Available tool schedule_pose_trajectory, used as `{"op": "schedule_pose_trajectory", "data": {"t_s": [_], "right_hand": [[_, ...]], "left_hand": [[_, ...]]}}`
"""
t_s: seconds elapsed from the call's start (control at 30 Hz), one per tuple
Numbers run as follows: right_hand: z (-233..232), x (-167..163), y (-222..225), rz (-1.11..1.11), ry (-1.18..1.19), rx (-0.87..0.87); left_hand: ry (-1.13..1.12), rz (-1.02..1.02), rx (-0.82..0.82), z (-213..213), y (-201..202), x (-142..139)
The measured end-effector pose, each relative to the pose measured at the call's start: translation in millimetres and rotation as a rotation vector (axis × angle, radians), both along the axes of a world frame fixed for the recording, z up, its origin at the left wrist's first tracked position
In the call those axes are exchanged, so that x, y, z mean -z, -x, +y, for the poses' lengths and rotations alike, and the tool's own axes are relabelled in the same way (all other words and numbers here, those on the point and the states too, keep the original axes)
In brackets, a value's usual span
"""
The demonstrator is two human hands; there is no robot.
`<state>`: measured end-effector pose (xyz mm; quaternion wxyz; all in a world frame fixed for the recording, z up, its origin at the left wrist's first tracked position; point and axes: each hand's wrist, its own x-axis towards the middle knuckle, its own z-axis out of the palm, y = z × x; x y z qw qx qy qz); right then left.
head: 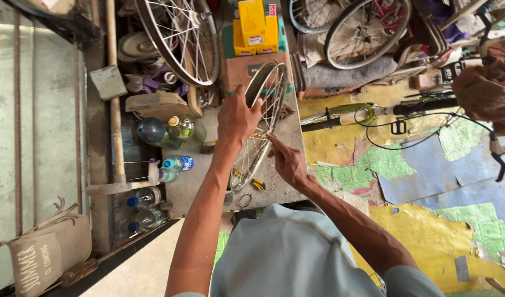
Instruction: The person holds a bicycle wheel rim on a workbench and works around its edge with a small hand tool, making repeated fine adjustments to the rim and spokes. Near the end they pick up a small block and rub it along the rim before resuming adjustments.
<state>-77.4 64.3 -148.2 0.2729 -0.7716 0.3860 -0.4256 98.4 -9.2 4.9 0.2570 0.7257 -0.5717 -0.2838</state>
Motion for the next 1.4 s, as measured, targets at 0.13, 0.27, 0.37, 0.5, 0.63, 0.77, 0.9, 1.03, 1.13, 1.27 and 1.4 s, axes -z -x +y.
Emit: {"op": "schedule_pose_trajectory", "data": {"t_s": [0.13, 0.27, 0.37, 0.5, 0.63, 0.77, 0.9, 1.03, 1.13, 1.27, 1.4], "right_hand": [[-13.3, -1.7, -8.8, 0.257, -0.104, 0.035], [-10.0, -3.7, -23.1, 0.173, -0.111, 0.064], [2.3, -4.3, -25.4, 0.131, -0.191, 0.072], [16.2, -2.4, -12.6, 0.104, -0.176, 0.052], [22.5, 2.7, -1.7, 0.136, -0.138, -0.038], [21.7, 3.3, -8.6, 0.247, -0.123, -0.03], [40.0, -4.6, -24.8, 0.458, -0.079, -0.138], [60.4, -6.1, -30.2, 0.302, 0.044, -0.337], [32.5, 4.8, -22.4, 0.621, -0.243, -0.314], [5.7, 8.2, -17.4, 0.742, -0.138, -0.155], [46.3, 5.3, -30.3, 0.639, -0.032, -0.3]], "left_hand": [[0.069, -0.076, 0.013, -1.1, 7.4, -1.5], [0.099, -0.085, 0.014, -3.5, 6.8, -1.6], [0.042, -0.056, -0.005, -2.8, 2.4, -0.7], [0.055, -0.045, 0.001, -2.7, 0.8, -0.5], [0.069, -0.042, 0.003, -3.1, 1.5, -0.9], [0.051, -0.018, -0.001, -2.3, 3.3, 0.2], [0.055, -0.039, 0.012, -2.1, 5.8, 3.4], [0.079, -0.031, 0.007, -3.6, 7.0, 7.4], [0.278, -0.132, 0.01, 0.3, 7.4, 10.0], [0.026, -0.033, -0.006, 3.9, 12.4, 8.7], [0.042, -0.049, 0.006, 1.6, 20.8, 6.5]]}}
